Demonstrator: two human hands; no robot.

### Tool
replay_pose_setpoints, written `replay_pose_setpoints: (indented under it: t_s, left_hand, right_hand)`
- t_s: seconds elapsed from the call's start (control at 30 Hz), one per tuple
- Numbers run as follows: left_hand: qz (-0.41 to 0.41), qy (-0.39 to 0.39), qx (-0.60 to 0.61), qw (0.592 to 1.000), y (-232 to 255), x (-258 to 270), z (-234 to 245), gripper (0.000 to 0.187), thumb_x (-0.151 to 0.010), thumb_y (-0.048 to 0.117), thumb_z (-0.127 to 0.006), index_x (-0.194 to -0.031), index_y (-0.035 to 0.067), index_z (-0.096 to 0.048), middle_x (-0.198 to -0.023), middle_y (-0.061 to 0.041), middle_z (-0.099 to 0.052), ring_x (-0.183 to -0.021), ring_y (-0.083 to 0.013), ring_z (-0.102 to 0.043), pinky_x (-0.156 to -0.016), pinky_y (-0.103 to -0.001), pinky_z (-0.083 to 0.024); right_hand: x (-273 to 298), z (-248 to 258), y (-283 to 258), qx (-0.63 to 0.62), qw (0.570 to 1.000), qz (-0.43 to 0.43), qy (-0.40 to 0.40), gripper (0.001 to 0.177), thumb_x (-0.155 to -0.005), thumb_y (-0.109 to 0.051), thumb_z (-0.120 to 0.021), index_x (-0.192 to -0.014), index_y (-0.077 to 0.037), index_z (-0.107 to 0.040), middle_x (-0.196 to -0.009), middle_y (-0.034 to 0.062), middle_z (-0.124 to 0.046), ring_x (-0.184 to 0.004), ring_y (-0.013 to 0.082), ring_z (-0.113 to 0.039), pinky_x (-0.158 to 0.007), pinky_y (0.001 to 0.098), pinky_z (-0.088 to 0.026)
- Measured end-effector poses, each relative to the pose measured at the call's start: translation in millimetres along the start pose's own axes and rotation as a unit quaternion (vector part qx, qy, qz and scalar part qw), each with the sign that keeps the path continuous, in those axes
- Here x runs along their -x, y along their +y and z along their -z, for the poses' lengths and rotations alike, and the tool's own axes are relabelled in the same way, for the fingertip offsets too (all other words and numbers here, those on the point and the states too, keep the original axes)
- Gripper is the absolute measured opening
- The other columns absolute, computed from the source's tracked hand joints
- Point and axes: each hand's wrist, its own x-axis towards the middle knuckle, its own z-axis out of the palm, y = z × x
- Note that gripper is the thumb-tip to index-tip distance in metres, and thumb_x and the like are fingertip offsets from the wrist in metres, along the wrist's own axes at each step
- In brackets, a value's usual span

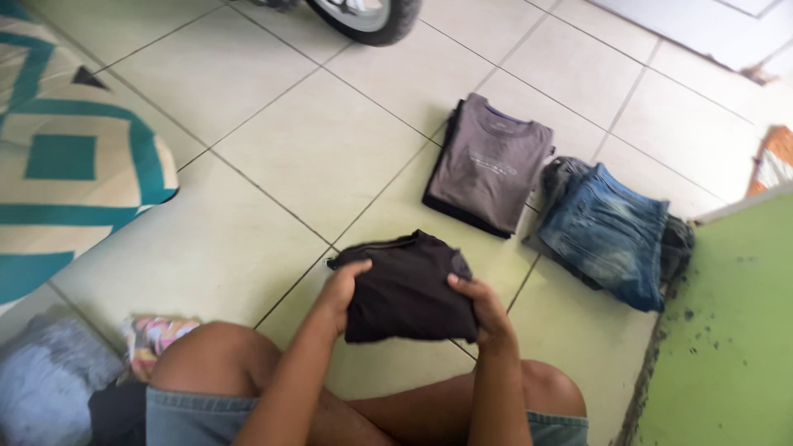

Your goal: The person sits on the floor and folds several t-shirts and a pair of jeans one by one. They smooth each item, fold the sleeves and sides, then fold the garment into a compact rectangle and place it in a growing stack.

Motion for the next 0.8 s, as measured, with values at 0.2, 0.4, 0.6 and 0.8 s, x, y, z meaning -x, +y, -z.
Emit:
replay_pose_setpoints:
  t_s: [0.2,0.4,0.6,0.8]
  left_hand:
    - [-0.123,-0.007,-0.153,0.98,102.3,-35.7,-129.1,0.037,-0.089,0.031,-0.067,-0.11,0.001,-0.07,-0.105,-0.013,-0.076,-0.091,-0.0238,-0.072,-0.086,-0.037,-0.057]
    - [-0.311,-0.197,-0.212,0.905,190.9,-71.0,-277.6,0.048,-0.086,0.027,-0.069,-0.124,-0.003,-0.065,-0.107,-0.014,-0.075,-0.095,-0.0254,-0.072,-0.087,-0.039,-0.059]
    - [-0.371,-0.155,-0.301,0.865,180.6,-214.8,-294.7,0.066,-0.088,0.044,-0.07,-0.127,-0.009,-0.068,-0.118,-0.016,-0.077,-0.105,-0.0269,-0.073,-0.095,-0.039,-0.056]
    - [-0.34,0.095,-0.505,0.788,62.4,-329.2,-194.2,0.083,-0.087,0.047,-0.074,-0.152,0.007,-0.041,-0.152,-0.022,-0.05,-0.14,-0.0384,-0.048,-0.115,-0.046,-0.042]
  right_hand:
    - [-10.0,-38.2,-114.8,0.033,0.991,0.112,0.059,0.043,-0.088,-0.015,-0.074,-0.117,0.015,-0.064,-0.104,0.0232,-0.073,-0.084,0.0298,-0.074,-0.082,0.0381,-0.061]
    - [-6.8,-63.1,-239.4,0.048,0.953,0.3,0.012,0.05,-0.085,-0.013,-0.072,-0.129,0.008,-0.061,-0.116,0.019,-0.072,-0.097,0.0285,-0.075,-0.092,0.0409,-0.063]
    - [-112.4,41.3,-245.3,0.05,0.961,0.172,0.21,0.048,-0.089,-0.015,-0.066,-0.131,0.005,-0.056,-0.119,0.0196,-0.07,-0.097,0.0304,-0.074,-0.089,0.0476,-0.06]
    - [-215.4,175.5,-115.0,0.174,0.933,0.103,0.299,0.064,-0.083,0.004,-0.069,-0.143,-0.013,-0.055,-0.12,0.021,-0.069,-0.09,0.0259,-0.061,-0.065,0.0434,-0.041]
